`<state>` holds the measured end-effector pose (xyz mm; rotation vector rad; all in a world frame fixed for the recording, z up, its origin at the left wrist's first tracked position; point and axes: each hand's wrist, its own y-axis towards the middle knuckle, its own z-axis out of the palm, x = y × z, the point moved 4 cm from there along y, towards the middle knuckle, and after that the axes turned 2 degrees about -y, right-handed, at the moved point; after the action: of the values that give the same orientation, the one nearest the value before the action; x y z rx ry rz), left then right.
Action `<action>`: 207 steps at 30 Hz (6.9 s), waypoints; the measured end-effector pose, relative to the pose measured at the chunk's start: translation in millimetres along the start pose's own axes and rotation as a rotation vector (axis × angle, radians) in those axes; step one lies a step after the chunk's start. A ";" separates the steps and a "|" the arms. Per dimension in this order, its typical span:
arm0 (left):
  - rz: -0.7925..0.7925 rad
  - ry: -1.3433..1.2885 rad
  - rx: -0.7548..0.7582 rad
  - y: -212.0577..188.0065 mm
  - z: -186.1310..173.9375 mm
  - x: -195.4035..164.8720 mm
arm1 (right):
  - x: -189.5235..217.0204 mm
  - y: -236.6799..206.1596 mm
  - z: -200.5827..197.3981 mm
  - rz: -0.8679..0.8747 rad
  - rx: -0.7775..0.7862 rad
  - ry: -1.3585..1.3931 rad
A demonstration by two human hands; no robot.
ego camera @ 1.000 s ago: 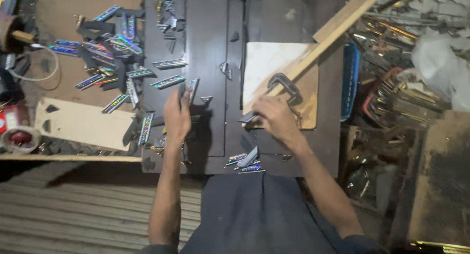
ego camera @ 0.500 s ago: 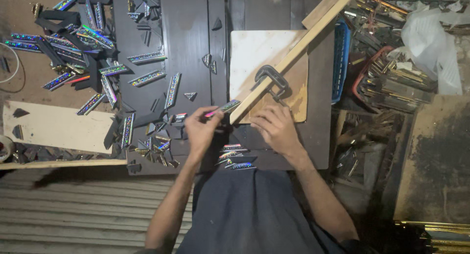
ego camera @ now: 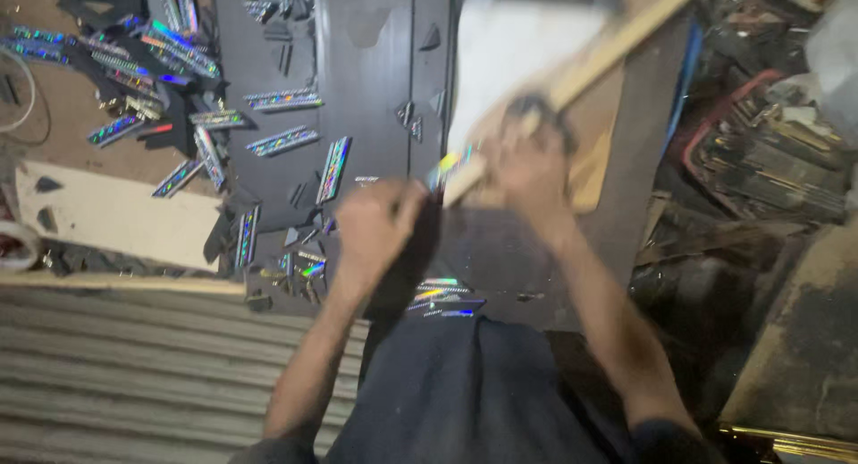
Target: The person picks up small iridescent trim strips from a cluttered workbench, turns them over in their hands, and sorts them into a pile, occasionally tossing pieces into a blue bin beside the bench. They continue handling and separating the strips one at a time throughout the clip.
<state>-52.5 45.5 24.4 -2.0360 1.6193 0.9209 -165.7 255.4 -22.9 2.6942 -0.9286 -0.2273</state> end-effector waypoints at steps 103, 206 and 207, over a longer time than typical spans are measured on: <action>0.006 -0.016 0.237 -30.6 29.8 -20.8 | 34.8 -25.5 -52.9 0.002 -0.022 0.275; 0.046 0.065 -0.055 -107.6 -32.8 -12.2 | 38.7 -18.3 -60.2 -0.027 0.062 0.287; 0.108 0.083 -0.038 -112.9 -30.1 -24.0 | 39.7 -21.0 -56.0 -0.016 0.088 0.359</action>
<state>60.6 72.7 50.9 -2.0545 1.7843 0.9222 -109.2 258.5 21.3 2.6933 -0.8222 0.2921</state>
